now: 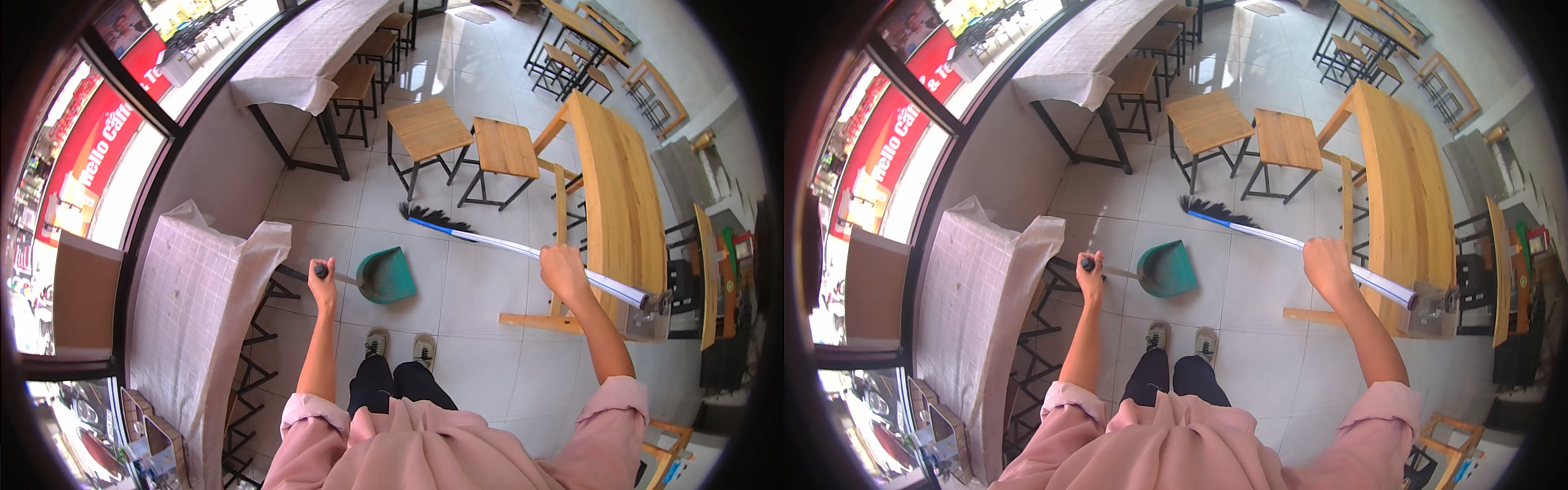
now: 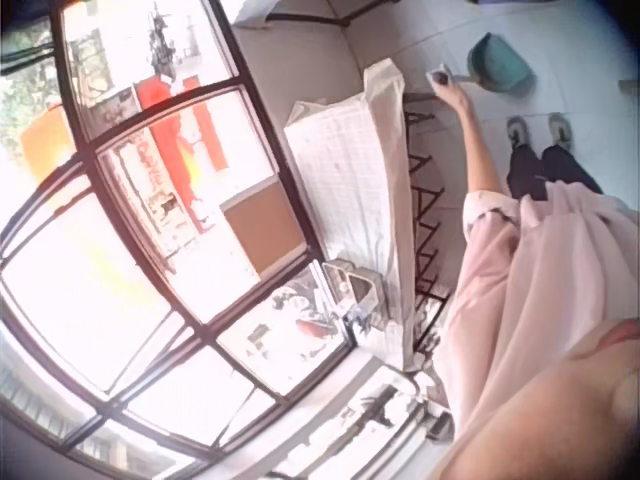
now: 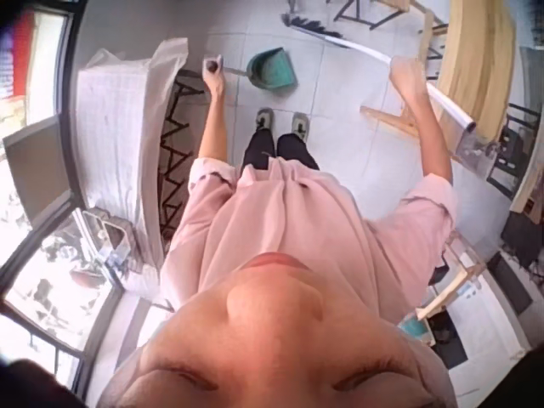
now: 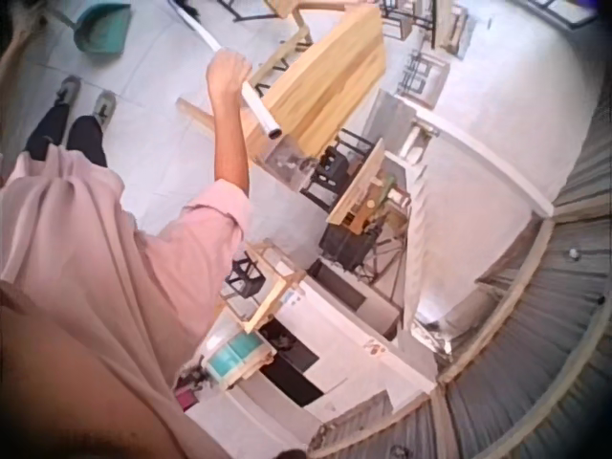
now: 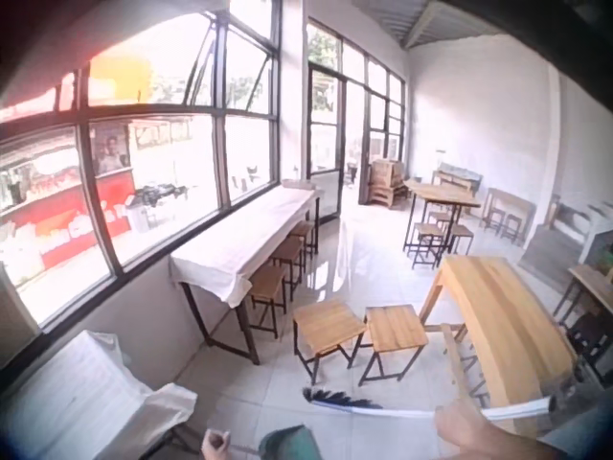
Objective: The person sweeps the floor of a dining room using a broom and a dustpan, moving several stools to reach the floor underneath them.
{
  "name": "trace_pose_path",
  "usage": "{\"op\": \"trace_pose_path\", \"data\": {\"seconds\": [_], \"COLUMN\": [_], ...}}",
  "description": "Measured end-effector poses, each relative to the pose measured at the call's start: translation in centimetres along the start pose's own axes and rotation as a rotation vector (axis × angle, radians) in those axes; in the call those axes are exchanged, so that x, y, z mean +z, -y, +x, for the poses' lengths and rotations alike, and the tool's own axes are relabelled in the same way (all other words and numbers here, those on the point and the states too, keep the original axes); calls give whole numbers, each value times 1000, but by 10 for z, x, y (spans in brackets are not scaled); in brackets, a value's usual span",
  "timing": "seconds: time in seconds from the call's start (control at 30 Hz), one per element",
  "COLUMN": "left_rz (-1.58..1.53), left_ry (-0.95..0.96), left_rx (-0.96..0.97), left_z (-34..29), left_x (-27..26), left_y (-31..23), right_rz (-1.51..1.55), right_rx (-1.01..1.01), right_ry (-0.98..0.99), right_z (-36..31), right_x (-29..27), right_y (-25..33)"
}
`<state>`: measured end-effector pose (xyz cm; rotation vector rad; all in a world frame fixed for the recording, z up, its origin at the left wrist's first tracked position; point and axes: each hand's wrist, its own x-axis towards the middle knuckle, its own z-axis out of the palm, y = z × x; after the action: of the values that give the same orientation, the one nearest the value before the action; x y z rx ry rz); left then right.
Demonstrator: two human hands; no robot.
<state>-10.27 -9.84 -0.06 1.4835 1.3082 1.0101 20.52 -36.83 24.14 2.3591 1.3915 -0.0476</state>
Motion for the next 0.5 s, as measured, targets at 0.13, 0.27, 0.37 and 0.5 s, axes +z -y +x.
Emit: {"op": "trace_pose_path", "data": {"seconds": [0.13,0.27,0.37,0.5], "left_rz": [80,67,65,8], "left_ry": [-70,-240,-428,-585], "left_rx": [60,18,50,72], "left_z": [-28,-63,-83,-105], "left_x": [-53,-103,-140,-192], "left_y": [-5,-24,-43,-39], "right_rz": [-259,-429,-580,-723], "right_rx": [-206,-368,-462,-703], "right_ry": [-72,-116,-147,-264], "right_z": [33,67,79,74], "right_x": [-24,-32,-45,-65], "right_y": [6,38,74,139]}}
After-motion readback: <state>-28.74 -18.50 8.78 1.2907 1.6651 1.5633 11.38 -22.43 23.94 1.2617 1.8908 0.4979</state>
